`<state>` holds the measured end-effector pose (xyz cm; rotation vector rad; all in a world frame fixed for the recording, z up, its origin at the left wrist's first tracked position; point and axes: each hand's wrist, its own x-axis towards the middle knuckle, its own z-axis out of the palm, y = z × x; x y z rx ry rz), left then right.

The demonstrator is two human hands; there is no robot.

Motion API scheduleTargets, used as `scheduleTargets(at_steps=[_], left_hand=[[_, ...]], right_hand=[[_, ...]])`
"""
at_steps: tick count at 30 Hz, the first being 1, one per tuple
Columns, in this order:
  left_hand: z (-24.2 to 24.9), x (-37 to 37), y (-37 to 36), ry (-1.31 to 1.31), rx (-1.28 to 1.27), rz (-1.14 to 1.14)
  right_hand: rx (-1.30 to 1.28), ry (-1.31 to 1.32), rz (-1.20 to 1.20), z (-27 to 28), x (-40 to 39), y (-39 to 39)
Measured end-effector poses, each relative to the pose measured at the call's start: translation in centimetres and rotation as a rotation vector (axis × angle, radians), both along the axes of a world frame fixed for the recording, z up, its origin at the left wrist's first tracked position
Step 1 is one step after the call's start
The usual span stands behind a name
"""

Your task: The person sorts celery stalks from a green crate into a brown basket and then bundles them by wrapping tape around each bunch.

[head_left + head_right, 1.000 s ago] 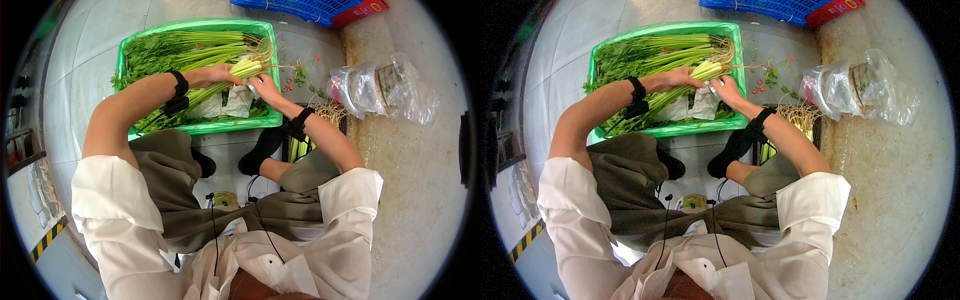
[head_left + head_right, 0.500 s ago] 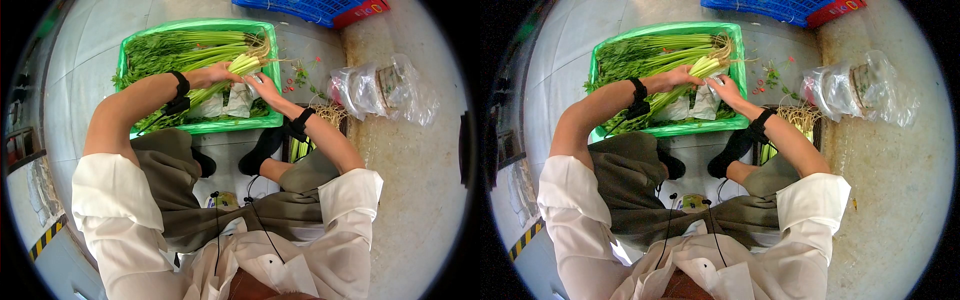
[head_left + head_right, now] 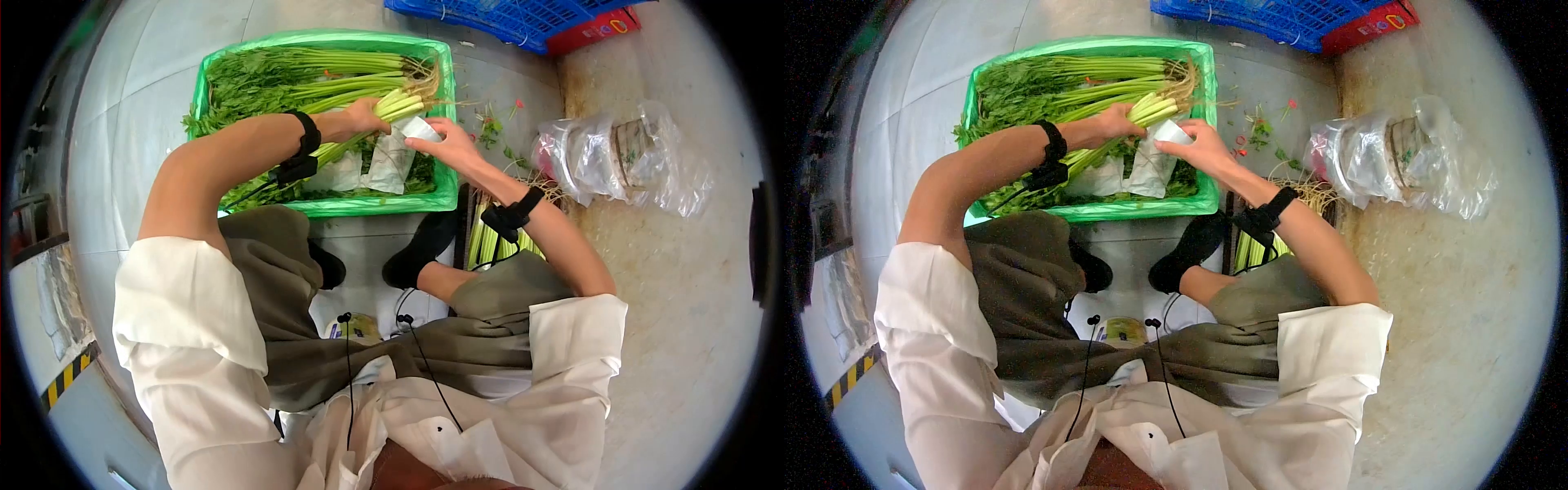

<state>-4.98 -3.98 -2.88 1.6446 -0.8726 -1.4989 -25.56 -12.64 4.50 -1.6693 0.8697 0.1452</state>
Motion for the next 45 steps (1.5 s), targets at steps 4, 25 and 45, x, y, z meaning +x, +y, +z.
scheduleTargets(at_steps=[4, 25, 45], left_hand=[[-0.8, -1.1, 0.0, -0.024, 0.003, -0.013], [1.4, -4.5, 1.7, -0.494, 0.024, -0.299], [1.8, -3.2, 2.4, -0.258, -0.180, -0.451]], right_hand=[[-0.665, -0.092, 0.196, 0.8, -0.3, 0.0], [0.413, -0.225, 0.051, 3.4, 4.3, -3.0], [0.225, 0.025, 0.348, 1.2, 4.8, -6.6]])
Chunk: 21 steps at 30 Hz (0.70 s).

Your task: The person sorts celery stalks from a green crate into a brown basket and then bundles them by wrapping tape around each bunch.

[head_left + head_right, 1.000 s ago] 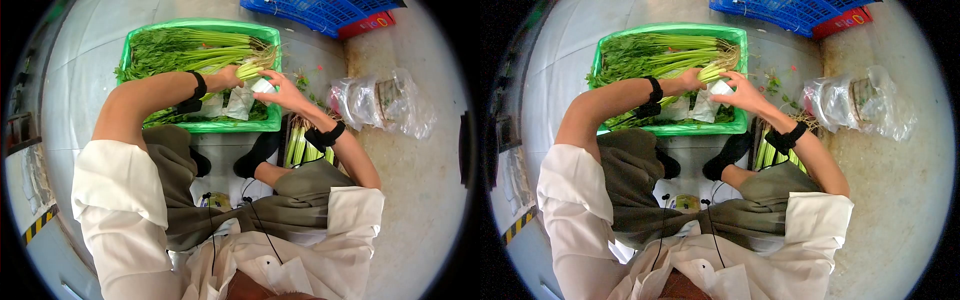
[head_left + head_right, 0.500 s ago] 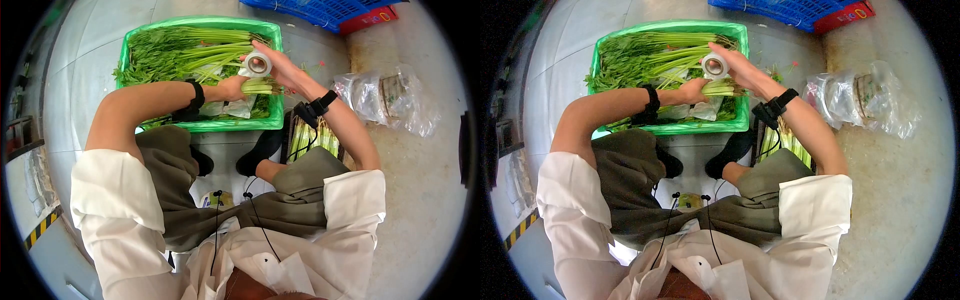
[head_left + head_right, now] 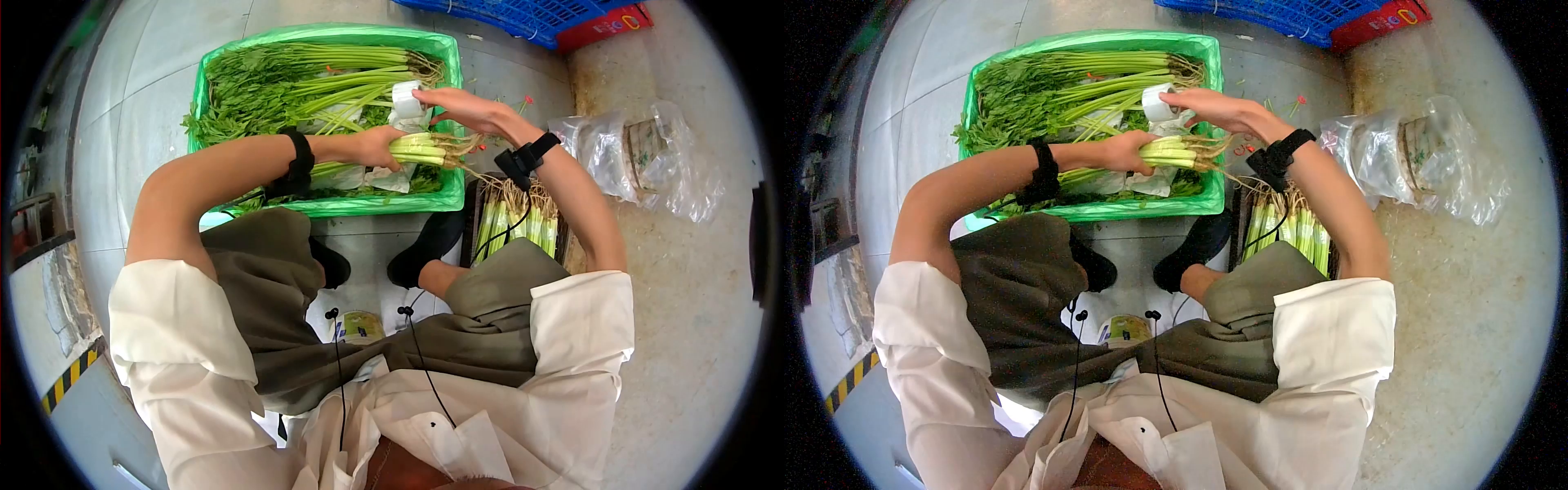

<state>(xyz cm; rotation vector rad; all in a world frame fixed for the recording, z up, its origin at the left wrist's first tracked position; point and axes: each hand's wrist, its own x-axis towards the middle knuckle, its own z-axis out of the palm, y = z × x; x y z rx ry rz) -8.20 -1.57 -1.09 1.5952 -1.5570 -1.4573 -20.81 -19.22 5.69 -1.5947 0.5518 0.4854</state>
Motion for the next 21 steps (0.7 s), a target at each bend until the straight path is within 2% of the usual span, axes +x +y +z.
scheduleTargets(at_steps=[2, 5, 7, 9, 11, 12, 13, 14, 15, 17, 19, 21], left_hand=[[1.1, 0.6, -0.2, 0.138, 0.175, -0.022], [2.8, 1.8, -0.3, 0.109, 0.202, -0.082], [3.3, 2.4, -0.4, 0.144, 0.201, -0.069], [2.9, 3.2, -0.7, 0.285, 0.244, -0.134], [3.0, 3.5, -0.9, 0.281, 0.267, -0.134], [3.0, 3.7, -1.0, 0.343, 0.275, -0.115], [3.0, 3.9, -1.0, 0.402, 0.283, -0.096], [3.1, 4.0, -1.2, 0.421, 0.320, -0.056], [3.1, 4.1, -1.2, 0.421, 0.317, -0.053], [3.2, 4.3, -1.5, 0.460, 0.378, -0.005], [1.3, 4.9, -2.3, 0.461, 0.386, 0.040], [0.1, 5.1, -2.6, 0.459, 0.400, 0.088]], right_hand=[[0.056, 0.074, 0.068, -0.6, -0.8, -1.5], [0.031, 0.168, 0.092, -1.3, -1.9, -3.2], [0.012, 0.239, 0.132, 0.8, -2.2, -2.2], [-0.005, 0.151, 0.282, 2.1, -2.6, -0.8], [-0.026, 0.081, 0.264, -2.5, -4.1, -1.2], [0.138, -0.097, 0.109, -5.0, -5.0, -1.3], [0.301, -0.275, -0.047, -4.8, -4.8, -0.5], [0.156, -0.249, -0.116, -4.6, -5.1, 0.9], [0.155, -0.249, -0.112, -4.7, -5.2, 2.1], [-0.382, -0.097, -0.172, -5.1, -5.6, 3.5], [-0.424, -0.170, -0.156, -5.2, -5.6, 3.7], [-0.351, -0.289, -0.242, -6.4, -5.7, 4.0]])
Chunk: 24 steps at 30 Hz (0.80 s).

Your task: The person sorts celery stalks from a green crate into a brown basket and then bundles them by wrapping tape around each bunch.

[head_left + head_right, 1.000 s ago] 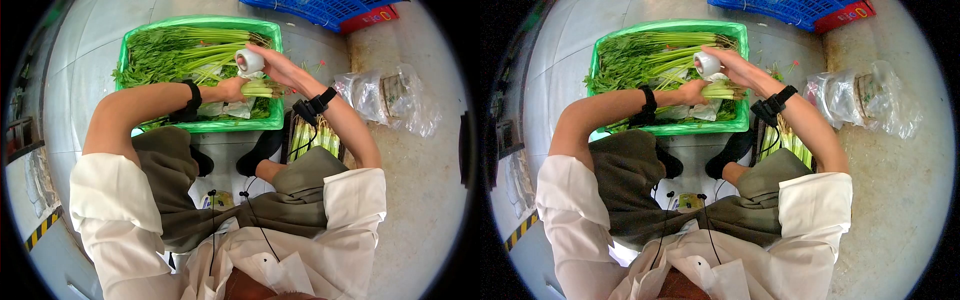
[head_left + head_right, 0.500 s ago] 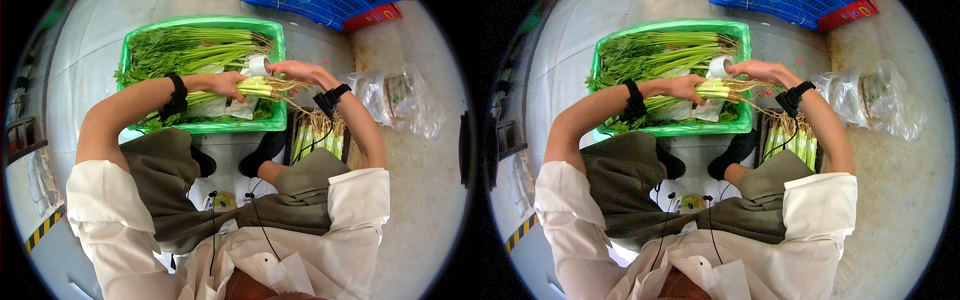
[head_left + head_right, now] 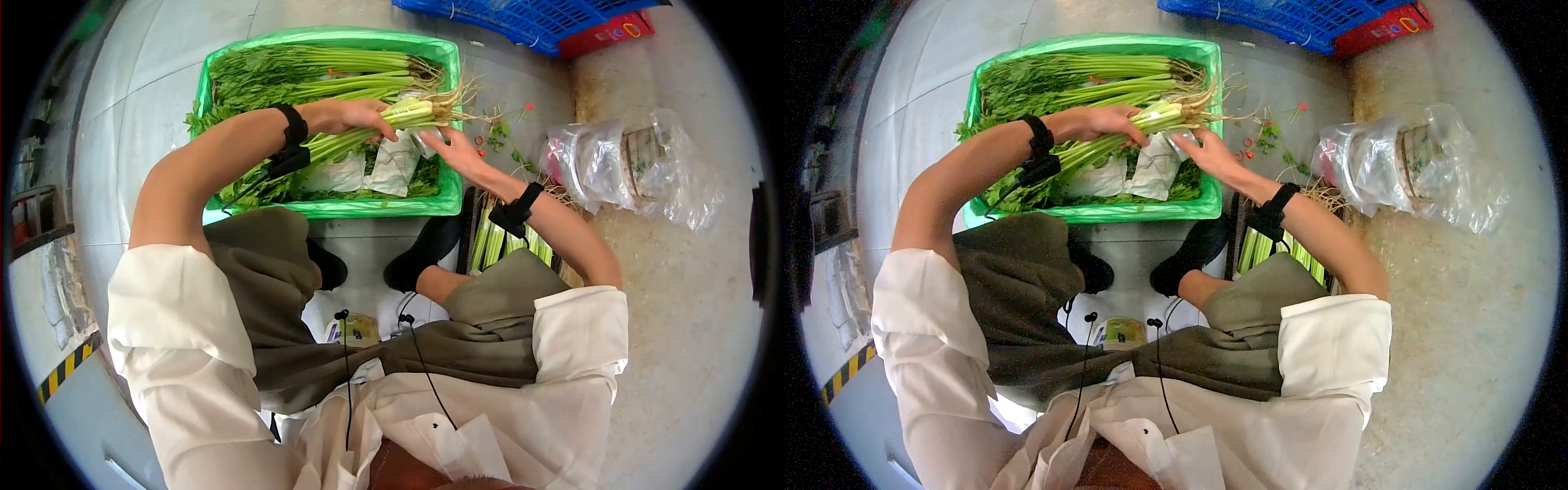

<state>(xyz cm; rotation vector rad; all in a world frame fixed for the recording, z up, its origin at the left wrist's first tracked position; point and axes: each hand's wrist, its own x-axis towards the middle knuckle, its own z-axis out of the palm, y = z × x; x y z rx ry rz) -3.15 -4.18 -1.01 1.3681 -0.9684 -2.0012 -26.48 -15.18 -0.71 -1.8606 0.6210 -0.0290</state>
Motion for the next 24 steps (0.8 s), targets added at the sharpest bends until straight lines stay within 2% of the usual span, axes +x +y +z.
scheduleTargets(at_steps=[3, 5, 6, 8, 10, 11, 13, 14, 16, 17, 18, 20, 21, 24], left_hand=[[-0.2, -0.8, -0.2, -0.069, 0.012, 0.095], [0.0, -0.9, -0.3, -0.186, 0.009, 0.302], [-0.6, -0.7, -0.6, -0.187, 0.008, 0.303], [-1.8, -0.3, -1.1, -0.355, -0.024, 0.253], [-1.8, -1.5, -0.9, -0.398, -0.045, 0.277], [-1.8, -2.0, -0.9, -0.439, -0.069, 0.292], [-1.8, -2.3, -0.9, -0.528, -0.105, 0.252], [-1.8, -2.5, -0.9, -0.616, -0.142, 0.211], [-1.4, -3.4, -0.5, -0.674, -0.168, 0.158], [-1.1, -3.8, -0.5, -0.732, -0.195, 0.101], [-1.8, -4.2, -0.5, -0.731, -0.195, 0.100], [-3.9, -5.0, -0.6, -0.909, -0.324, -0.037], [-2.0, -5.3, -0.2, -0.889, -0.310, -0.136], [-0.8, -6.3, 0.9, -0.863, -0.349, -0.246]], right_hand=[[0.035, 0.041, -0.056, 0.3, -0.3, 0.6], [0.056, 0.060, -0.090, 1.0, -0.4, 1.2], [0.089, 0.103, -0.102, 1.4, -0.4, 1.5], [0.125, 0.151, -0.108, 2.0, -0.6, 2.3], [-0.086, 0.012, -0.058, 2.9, -0.3, 3.1], [-0.084, 0.015, -0.057, 3.0, -0.1, 3.2], [-0.544, -0.123, 0.110, 3.9, 0.4, 3.1], [-0.544, -0.124, 0.111, 4.4, 0.8, 2.9], [-0.242, -0.107, -0.168, 6.8, 2.2, 2.7], [0.184, 0.005, -0.110, 7.1, 2.9, 1.3], [0.184, 0.006, -0.111, 7.4, 3.3, 0.6], [0.510, 0.059, -0.085, 7.8, 4.0, -0.3], [0.608, 0.047, -0.025, 8.0, 4.3, -0.5], [0.527, -0.002, 0.090, 6.2, 6.0, -1.9]])
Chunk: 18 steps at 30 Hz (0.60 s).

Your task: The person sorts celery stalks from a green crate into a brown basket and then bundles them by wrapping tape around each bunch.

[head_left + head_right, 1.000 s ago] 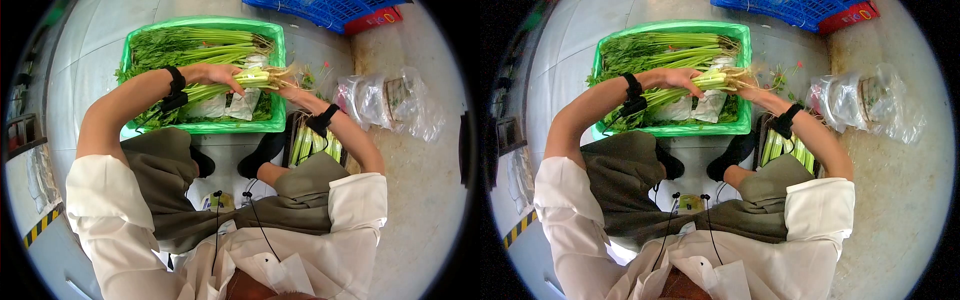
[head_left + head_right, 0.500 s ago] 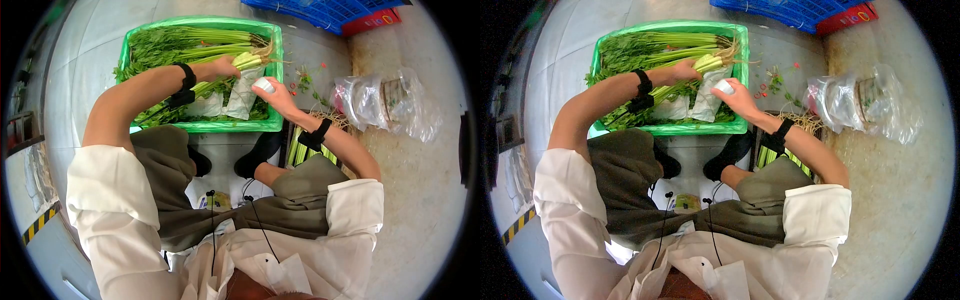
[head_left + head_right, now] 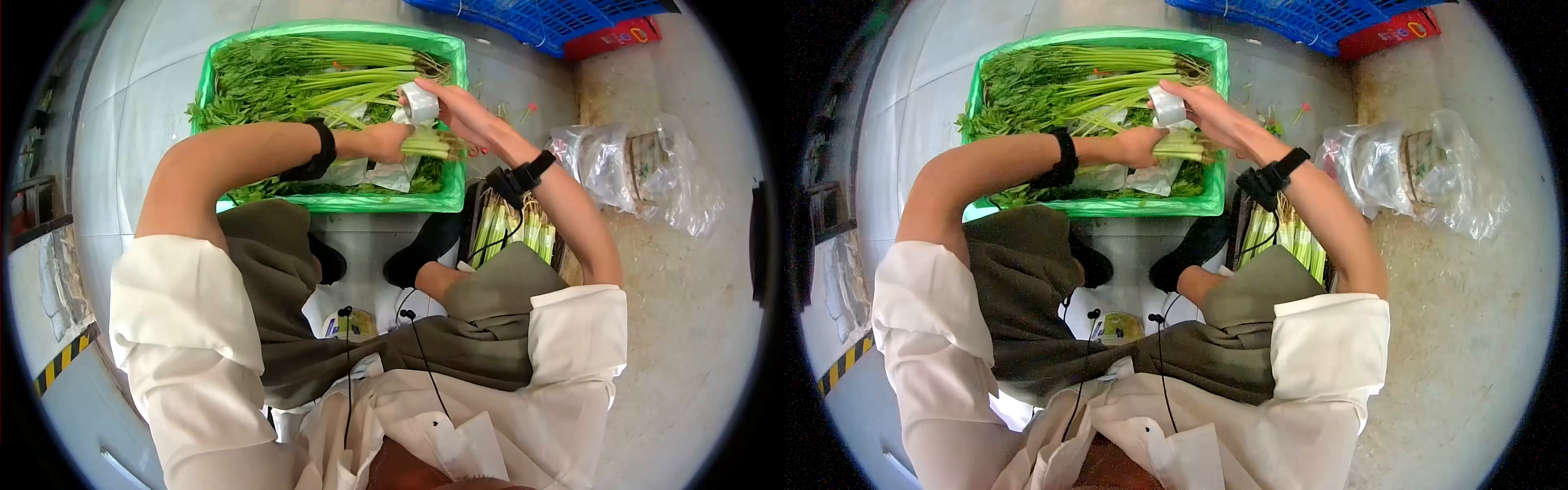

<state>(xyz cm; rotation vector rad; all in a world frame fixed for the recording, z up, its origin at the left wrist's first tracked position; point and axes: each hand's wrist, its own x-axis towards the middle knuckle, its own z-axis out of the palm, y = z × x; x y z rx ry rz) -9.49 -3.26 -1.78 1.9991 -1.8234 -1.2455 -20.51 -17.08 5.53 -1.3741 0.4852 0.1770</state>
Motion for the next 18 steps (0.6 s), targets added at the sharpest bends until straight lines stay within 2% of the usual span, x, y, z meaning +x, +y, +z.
scheduleTargets(at_steps=[2, 4, 5, 6, 8, 11, 12, 14, 16, 18], left_hand=[[0.5, 0.1, 0.3, -0.041, -0.004, -0.033], [0.4, 0.8, 0.6, 0.028, -0.059, -0.160], [0.4, 1.0, 0.9, 0.028, -0.059, -0.158], [0.3, 1.2, 1.1, 0.055, -0.085, -0.168], [0.1, 1.3, 1.3, 0.083, -0.110, -0.178], [0.4, 1.4, 1.3, 0.121, -0.067, -0.126], [0.7, 1.5, 1.3, 0.146, -0.086, -0.080], [0.8, 1.7, 1.4, 0.171, -0.107, -0.036], [1.1, 1.7, 1.5, 0.243, -0.184, -0.020], [1.5, 1.6, 2.0, 0.249, -0.212, 0.009]], right_hand=[[-0.006, 0.022, 0.067, -1.0, 0.2, -0.9], [-0.140, 0.136, 0.193, -1.0, 0.1, -1.2], [-0.125, 0.210, 0.228, -1.2, 0.0, -1.8], [-0.125, 0.211, 0.229, -1.7, -0.2, -2.5], [0.073, 0.146, 0.269, -3.2, -0.9, -3.5], [-0.046, 0.256, 0.238, -5.2, -1.8, -4.3], [-0.046, 0.258, 0.237, -4.1, -1.9, -4.2], [0.025, 0.464, 0.445, -0.9, -2.1, -3.6], [0.112, 0.416, 0.428, -3.1, -3.3, -4.1], [0.142, 0.350, 0.291, -4.5, -4.2, -3.7]])
